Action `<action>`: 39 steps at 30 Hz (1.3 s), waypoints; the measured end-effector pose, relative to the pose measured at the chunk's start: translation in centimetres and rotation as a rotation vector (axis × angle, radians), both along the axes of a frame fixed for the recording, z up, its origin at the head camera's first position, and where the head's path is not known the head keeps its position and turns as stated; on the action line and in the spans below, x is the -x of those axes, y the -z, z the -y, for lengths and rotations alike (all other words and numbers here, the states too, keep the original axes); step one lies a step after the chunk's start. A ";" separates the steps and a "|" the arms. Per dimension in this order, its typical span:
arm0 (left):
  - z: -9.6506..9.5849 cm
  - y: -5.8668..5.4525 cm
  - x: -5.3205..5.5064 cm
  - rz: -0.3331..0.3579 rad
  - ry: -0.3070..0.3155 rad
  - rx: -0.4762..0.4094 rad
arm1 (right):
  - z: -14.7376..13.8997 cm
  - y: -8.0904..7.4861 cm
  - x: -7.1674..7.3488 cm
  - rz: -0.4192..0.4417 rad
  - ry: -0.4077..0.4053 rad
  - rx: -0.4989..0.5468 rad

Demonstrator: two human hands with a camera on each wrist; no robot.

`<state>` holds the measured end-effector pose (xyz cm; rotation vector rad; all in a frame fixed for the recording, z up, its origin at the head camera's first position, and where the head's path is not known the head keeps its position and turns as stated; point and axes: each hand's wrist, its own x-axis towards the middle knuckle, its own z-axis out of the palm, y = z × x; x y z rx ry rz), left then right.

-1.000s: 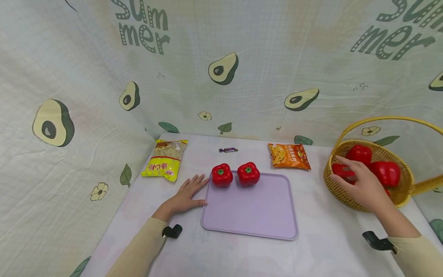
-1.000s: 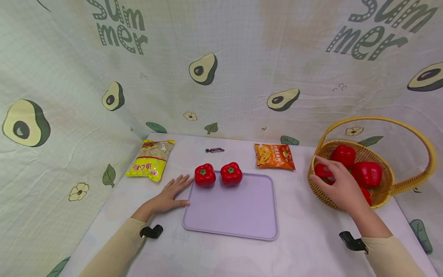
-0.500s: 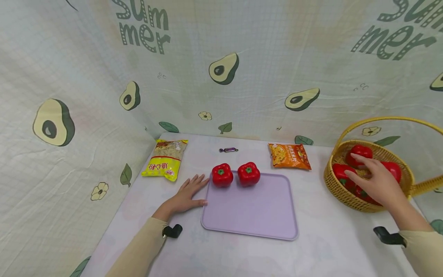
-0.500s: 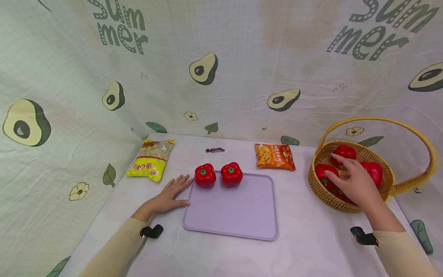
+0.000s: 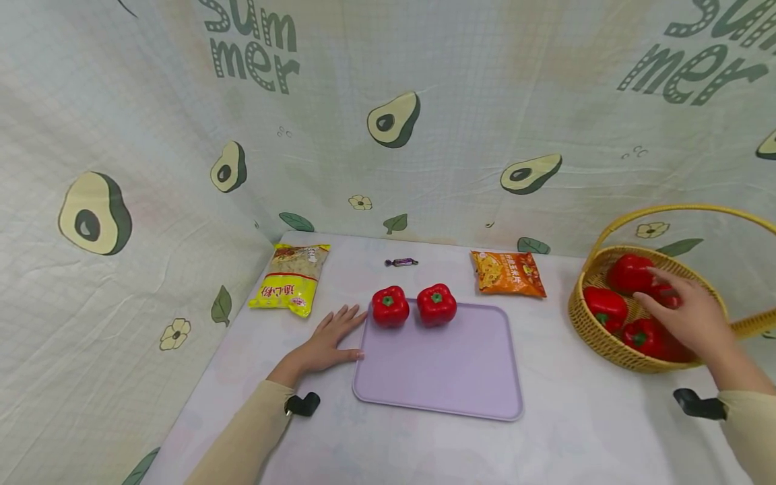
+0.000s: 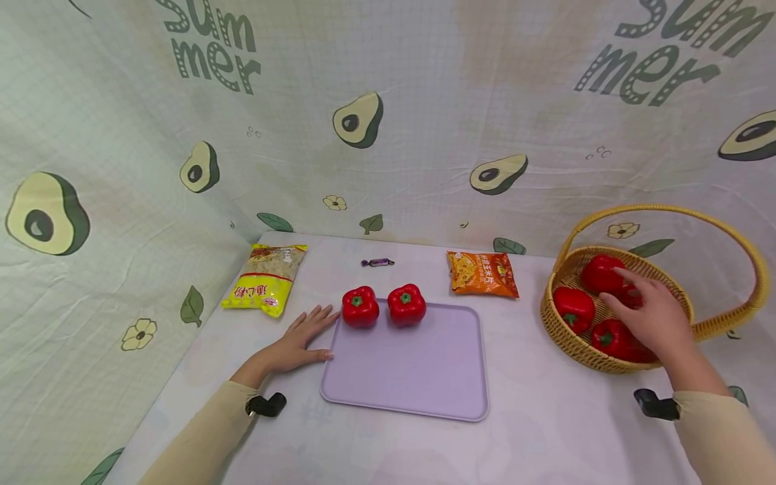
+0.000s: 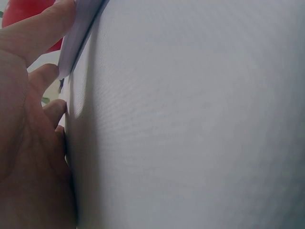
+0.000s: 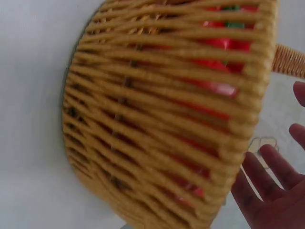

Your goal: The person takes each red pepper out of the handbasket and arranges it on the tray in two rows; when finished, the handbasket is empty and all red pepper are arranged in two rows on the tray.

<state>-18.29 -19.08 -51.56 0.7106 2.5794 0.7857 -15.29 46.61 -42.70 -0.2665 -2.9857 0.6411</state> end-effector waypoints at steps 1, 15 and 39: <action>0.0 0.0 0.0 0.000 0.001 0.002 | -0.3 0.1 0.0 0.003 0.010 0.007; -0.1 -0.1 0.1 -0.002 0.002 0.009 | -2.7 0.6 0.3 0.064 0.122 0.027; -0.1 -0.3 0.1 -0.006 0.016 -0.019 | -3.3 1.4 1.3 0.176 0.152 0.072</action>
